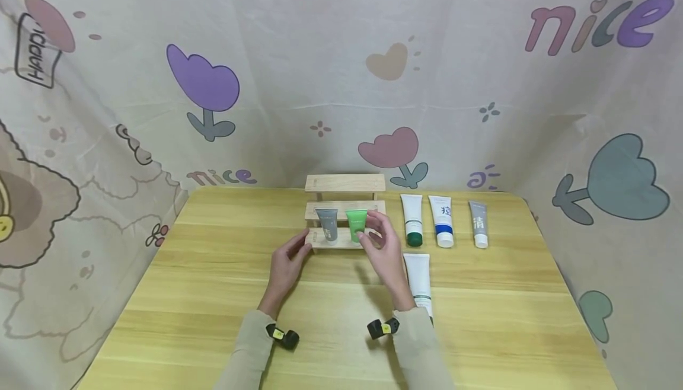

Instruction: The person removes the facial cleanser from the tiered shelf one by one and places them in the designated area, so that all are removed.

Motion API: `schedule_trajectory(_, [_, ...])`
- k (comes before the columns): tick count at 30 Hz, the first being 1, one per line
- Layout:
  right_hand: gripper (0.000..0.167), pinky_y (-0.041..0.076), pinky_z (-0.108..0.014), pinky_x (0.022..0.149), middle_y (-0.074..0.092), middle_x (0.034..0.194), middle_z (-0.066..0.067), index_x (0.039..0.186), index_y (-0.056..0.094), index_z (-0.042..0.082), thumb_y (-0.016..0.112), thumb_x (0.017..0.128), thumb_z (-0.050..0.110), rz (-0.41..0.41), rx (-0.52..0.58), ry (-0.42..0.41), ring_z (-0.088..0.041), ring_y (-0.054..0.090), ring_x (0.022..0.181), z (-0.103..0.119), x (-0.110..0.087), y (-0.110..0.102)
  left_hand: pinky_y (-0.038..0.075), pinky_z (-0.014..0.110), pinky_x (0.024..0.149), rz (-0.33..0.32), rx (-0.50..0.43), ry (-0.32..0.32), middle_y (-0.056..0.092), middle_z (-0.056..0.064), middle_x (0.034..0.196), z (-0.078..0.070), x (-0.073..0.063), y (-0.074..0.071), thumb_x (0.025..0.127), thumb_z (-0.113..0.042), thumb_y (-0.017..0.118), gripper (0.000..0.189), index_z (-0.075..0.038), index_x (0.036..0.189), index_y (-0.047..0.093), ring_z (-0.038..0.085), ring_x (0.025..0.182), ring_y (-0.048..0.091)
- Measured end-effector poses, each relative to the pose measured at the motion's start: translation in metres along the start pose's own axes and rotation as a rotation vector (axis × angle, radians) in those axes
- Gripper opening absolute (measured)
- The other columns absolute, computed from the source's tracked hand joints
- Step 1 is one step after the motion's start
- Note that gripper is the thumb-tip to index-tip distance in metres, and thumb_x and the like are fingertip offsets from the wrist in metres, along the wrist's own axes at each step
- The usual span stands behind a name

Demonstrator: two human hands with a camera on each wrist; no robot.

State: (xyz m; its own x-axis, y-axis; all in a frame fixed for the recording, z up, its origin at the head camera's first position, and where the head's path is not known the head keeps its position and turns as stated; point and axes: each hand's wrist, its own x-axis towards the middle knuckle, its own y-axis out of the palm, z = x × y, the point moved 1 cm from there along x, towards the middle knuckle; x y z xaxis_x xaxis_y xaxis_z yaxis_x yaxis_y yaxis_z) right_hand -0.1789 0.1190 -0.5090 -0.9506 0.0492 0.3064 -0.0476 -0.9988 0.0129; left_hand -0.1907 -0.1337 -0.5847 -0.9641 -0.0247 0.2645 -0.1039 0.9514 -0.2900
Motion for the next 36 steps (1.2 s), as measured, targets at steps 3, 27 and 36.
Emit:
schedule_trajectory(3, [0.049, 0.049, -0.056, 0.105, 0.065, 0.125, -0.025, 0.136, 0.054, -0.003, 0.071, 0.091, -0.008, 0.011, 0.001, 0.023, -0.036, 0.061, 0.119, -0.001, 0.002, 0.004, 0.057, 0.031, 0.095, 0.002, -0.005, -0.014, 0.068, 0.007, 0.133, -0.001, 0.0, -0.001, 0.099, -0.019, 0.07, 0.04, -0.015, 0.138, 0.066, 0.021, 0.111, 0.069])
schedule_trajectory(27, [0.037, 0.052, -0.033, 0.104, 0.065, 0.124, -0.026, 0.131, 0.056, -0.005, 0.066, 0.095, -0.007, -0.012, -0.055, 0.065, -0.039, 0.062, 0.12, -0.011, 0.0, 0.009, 0.058, 0.03, 0.093, -0.008, 0.017, -0.01, 0.069, 0.006, 0.131, 0.006, -0.003, 0.001, 0.098, -0.019, 0.071, 0.039, -0.015, 0.137, 0.067, 0.021, 0.109, 0.07])
schedule_trajectory(36, [0.039, 0.053, -0.028, 0.1, 0.061, 0.12, -0.024, 0.136, 0.055, -0.003, 0.065, 0.098, -0.002, -0.022, -0.047, 0.051, -0.037, 0.063, 0.116, -0.001, -0.002, 0.005, 0.059, 0.032, 0.09, -0.018, 0.023, 0.031, 0.07, 0.008, 0.13, 0.005, -0.001, 0.001, 0.099, -0.018, 0.071, 0.039, -0.013, 0.137, 0.067, 0.023, 0.107, 0.07])
